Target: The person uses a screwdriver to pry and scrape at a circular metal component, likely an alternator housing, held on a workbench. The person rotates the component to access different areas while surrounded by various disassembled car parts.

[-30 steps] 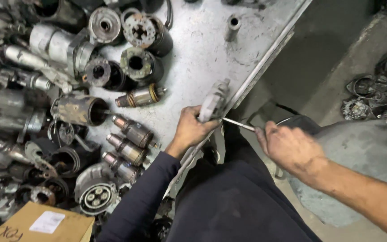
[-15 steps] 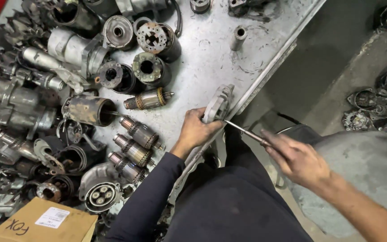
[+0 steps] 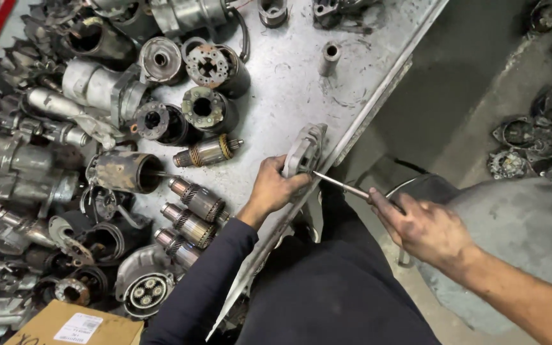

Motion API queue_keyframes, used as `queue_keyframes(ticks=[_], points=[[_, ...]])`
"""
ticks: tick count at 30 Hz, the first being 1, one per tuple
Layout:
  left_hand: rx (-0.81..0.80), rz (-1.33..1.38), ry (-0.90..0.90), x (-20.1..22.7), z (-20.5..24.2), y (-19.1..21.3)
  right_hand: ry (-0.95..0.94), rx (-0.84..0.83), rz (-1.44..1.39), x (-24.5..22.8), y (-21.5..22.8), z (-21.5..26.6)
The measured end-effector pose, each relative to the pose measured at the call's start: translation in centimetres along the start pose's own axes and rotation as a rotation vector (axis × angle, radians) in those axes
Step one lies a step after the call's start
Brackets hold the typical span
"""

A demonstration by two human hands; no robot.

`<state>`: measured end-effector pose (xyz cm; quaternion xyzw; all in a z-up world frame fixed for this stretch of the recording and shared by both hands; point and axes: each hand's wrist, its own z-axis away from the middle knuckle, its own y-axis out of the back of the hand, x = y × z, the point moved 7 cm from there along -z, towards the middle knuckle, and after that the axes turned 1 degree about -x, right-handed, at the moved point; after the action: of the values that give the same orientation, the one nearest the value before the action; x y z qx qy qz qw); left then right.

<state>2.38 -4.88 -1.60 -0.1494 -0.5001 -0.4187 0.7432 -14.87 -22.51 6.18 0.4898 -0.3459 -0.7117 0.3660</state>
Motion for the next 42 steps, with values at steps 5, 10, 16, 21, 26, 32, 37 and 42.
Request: queue_keyframes(ticks=[5,10,16,21,26,32,37,42], points=[[-0.021,-0.018,0.062,0.4,-0.1,-0.1,-0.139,-0.16,0.075,0.6,-0.1,0.7],[-0.018,-0.099,-0.045,0.6,-0.4,0.2,-0.03,0.045,-0.218,0.9,0.5,0.6],[-0.038,-0.072,0.041,-0.2,-0.8,0.5,-0.463,-0.299,-0.439,3.9,-2.9,0.5],[-0.027,-0.009,0.062,-0.7,-1.5,1.3,-0.558,-0.527,-0.313,1.5,1.7,-1.2],[-0.007,0.074,0.03,0.9,-0.9,1.3,-0.445,-0.274,-0.236,4.0,3.3,-0.7],[-0.033,0.086,0.082,-0.9,-1.4,1.1,-0.172,0.008,-0.255,4.2,1.5,-1.5],[-0.047,0.172,0.095,-1.6,-1.4,1.0,-0.181,0.022,-0.358,3.7,1.5,-2.0],[-0.103,0.15,0.031,-1.9,-1.7,0.7,-0.233,-0.01,-0.329,4.7,0.3,-1.8]])
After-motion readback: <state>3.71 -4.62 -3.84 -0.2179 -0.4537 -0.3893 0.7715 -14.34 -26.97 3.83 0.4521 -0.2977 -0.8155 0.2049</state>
